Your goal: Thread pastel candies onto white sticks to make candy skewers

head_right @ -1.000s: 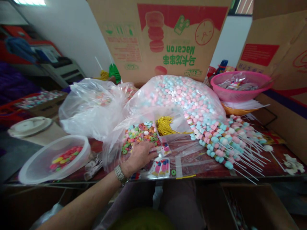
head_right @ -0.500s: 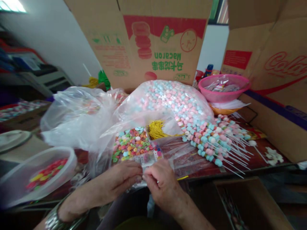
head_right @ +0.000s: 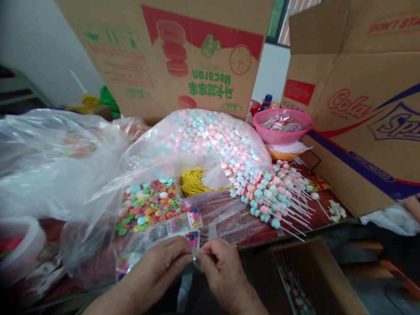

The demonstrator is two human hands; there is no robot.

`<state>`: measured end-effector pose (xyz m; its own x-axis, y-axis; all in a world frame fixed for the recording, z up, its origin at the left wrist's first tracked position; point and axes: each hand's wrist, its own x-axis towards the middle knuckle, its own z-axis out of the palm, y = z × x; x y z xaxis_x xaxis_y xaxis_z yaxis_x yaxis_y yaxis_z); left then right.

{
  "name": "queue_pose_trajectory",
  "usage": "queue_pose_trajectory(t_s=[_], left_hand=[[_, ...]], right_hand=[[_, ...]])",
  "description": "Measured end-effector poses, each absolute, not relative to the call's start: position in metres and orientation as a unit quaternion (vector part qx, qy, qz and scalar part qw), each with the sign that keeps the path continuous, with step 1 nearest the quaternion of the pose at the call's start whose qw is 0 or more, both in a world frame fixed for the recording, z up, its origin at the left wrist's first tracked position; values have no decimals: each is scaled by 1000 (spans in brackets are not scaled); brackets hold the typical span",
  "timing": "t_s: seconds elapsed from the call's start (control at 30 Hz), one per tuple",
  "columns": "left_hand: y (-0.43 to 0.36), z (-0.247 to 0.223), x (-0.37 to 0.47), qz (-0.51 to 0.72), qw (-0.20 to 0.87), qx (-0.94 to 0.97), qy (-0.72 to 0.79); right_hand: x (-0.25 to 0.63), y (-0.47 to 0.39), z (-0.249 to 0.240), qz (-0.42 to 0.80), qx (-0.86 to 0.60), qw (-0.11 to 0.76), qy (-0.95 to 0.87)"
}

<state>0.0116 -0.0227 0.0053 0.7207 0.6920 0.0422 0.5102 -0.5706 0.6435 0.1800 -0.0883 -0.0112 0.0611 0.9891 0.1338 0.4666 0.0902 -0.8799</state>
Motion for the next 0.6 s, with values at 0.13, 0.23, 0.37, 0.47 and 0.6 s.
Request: queue_pose_trajectory(t_s=[0.13,0.23,0.37,0.47,0.6], left_hand=[[-27,3,19,147,343,839,396],[-26,-2,23,165,334,857,355],[-15,-4,21,224,306,867,323],[-3,-3,13,279,271,865,317],[5,-1,0,324,186,881,291]], right_hand=[[181,-88,-23,279,-609,437,-601],[191,-84,-27,301,-600,426,-606],[239,-67,-13,74,-689,391,-605],[287,-51,-1,-180,-755,201,-597],[325,-41,-2,-219,-762,15,-609]])
